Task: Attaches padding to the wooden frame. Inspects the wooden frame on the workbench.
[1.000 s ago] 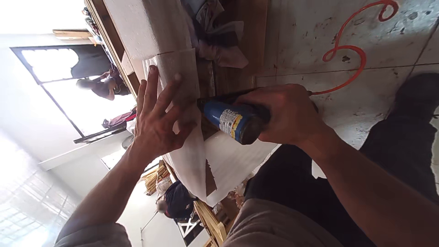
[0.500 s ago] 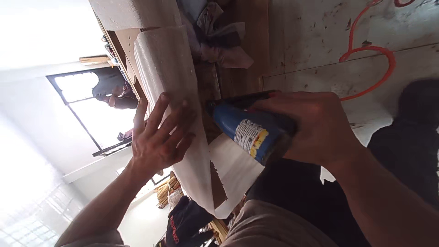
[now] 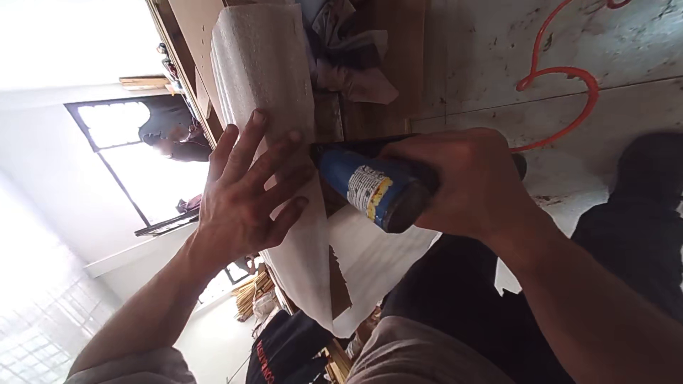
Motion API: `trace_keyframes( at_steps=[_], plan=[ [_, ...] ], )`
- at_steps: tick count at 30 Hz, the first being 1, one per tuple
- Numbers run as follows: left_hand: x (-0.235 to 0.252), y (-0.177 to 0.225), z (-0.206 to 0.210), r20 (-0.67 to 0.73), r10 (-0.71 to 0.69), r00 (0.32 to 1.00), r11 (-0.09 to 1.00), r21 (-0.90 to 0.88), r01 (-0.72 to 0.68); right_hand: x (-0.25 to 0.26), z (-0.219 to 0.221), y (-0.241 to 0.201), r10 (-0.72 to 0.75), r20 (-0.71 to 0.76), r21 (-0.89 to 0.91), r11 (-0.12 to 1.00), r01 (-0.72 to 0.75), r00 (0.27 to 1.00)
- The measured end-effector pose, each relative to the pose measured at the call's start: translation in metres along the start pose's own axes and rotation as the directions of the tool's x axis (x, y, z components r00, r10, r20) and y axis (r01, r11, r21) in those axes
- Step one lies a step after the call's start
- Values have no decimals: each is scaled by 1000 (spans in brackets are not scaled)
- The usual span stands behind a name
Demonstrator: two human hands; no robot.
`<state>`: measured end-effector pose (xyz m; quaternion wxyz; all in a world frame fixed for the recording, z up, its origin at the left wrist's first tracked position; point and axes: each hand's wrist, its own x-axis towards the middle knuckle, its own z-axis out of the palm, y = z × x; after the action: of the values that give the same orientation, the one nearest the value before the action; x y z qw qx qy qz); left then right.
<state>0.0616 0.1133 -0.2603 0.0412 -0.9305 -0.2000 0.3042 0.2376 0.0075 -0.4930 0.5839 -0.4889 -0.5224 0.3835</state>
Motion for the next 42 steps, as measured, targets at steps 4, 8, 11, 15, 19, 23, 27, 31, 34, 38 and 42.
trace_keyframes(
  at_steps=[4,8,11,15,19,23,27,31,34,38,42],
  plan=[
    [-26,10,12,3,-11,1000,998,63,11,-22,-1,5,14,-44,55,998,-12,999],
    [-54,23,26,32,-35,999,984,178,29,-41,8,-1,44,-63,33,999,-42,997],
    [-53,24,25,54,-34,998,979,201,23,-47,21,-7,31,-79,20,999,-29,996],
    [-51,20,24,62,-4,998,982,190,-8,-48,37,-15,-3,-103,-51,999,-2,995],
    [-58,20,29,46,7,999,987,158,-14,-52,44,-21,-14,-112,-139,990,-1,994],
    [-67,25,33,56,-36,998,987,160,27,-74,53,-25,-25,-132,-124,992,9,991],
    [-63,28,33,55,-36,998,983,184,25,-86,69,-28,-13,-143,-137,991,-7,990],
    [-62,25,33,45,-3,999,988,156,-4,-82,87,-25,-36,-167,-191,982,4,985],
    [-66,25,33,44,21,999,994,102,-25,-90,97,-25,-29,-207,-186,982,-11,978],
    [-80,27,36,40,40,998,996,76,-43,-104,82,-15,-3,-225,-56,998,-10,974],
    [-78,32,40,72,8,997,989,146,-18,-107,66,-8,48,-150,21,999,-45,988]
  ],
)
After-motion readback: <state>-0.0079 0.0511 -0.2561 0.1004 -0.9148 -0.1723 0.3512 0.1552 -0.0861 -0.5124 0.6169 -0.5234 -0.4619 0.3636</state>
